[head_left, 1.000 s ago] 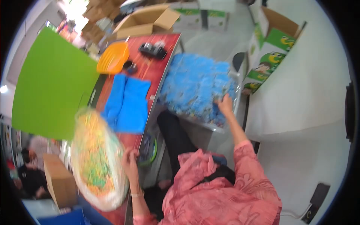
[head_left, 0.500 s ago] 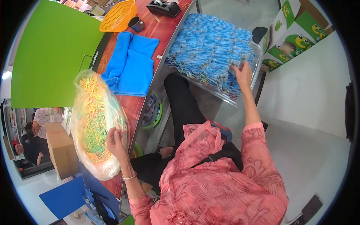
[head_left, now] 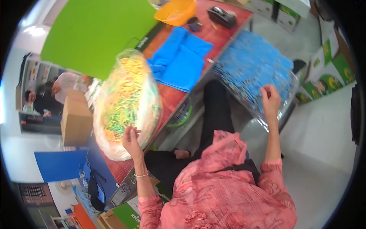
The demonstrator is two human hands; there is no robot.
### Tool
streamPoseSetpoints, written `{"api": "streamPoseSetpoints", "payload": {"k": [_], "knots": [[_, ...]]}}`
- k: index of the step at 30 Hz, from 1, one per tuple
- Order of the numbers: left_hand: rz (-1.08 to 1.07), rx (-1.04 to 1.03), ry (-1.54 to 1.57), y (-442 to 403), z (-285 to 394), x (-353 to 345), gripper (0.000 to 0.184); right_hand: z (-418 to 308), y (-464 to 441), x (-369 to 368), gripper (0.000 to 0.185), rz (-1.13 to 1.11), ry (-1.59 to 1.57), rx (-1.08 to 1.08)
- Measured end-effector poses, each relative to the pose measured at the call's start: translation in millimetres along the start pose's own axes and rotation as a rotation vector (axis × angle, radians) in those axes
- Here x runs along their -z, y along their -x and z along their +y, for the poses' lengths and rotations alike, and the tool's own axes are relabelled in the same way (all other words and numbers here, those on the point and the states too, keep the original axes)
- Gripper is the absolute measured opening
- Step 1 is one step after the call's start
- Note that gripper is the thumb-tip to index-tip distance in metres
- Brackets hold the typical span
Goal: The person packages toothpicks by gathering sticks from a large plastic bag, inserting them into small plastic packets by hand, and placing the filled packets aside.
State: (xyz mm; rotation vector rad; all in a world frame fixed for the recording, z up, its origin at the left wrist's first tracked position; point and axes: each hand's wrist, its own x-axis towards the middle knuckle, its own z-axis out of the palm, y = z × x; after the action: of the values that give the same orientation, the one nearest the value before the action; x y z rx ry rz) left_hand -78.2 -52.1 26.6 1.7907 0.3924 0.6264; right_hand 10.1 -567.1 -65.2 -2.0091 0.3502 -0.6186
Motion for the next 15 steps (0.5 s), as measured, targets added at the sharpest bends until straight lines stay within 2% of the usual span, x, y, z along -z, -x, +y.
{"api": "streamPoseSetpoints", "payload": {"k": [1, 3, 10, 11, 14, 15], "knots": [[0.011, -0.014, 0.005, -1.5, -7.8, 10.0, 0.019, -16.0, 1.0, -12.4, 0.007, -0.060, -0.037, 0.061], [0.049, -0.004, -0.003, -3.6, -15.2, 23.7, 0.019, -51.2, 4.7, -35.8, 0.006, -0.229, -0.120, 0.041], [0.116, -0.041, -0.105, -12.6, -15.9, 34.1, 0.020, -155.5, 42.2, -133.4, 0.007, -0.675, -0.293, 0.361], [0.114, -0.081, -0.320, -14.4, -25.2, 41.1, 0.029, -162.3, 50.0, -146.4, 0.008, -0.747, -0.297, 0.448], [-0.158, -0.361, -0.727, -8.5, -5.5, 45.1, 0.042, -167.7, 73.3, -170.6, 0.010, -1.038, -0.180, 0.594], [-0.197, -0.359, -0.801, -4.5, -3.2, 43.3, 0.058, -164.1, 82.4, -177.2, 0.011, -1.102, -0.133, 0.632]]}}
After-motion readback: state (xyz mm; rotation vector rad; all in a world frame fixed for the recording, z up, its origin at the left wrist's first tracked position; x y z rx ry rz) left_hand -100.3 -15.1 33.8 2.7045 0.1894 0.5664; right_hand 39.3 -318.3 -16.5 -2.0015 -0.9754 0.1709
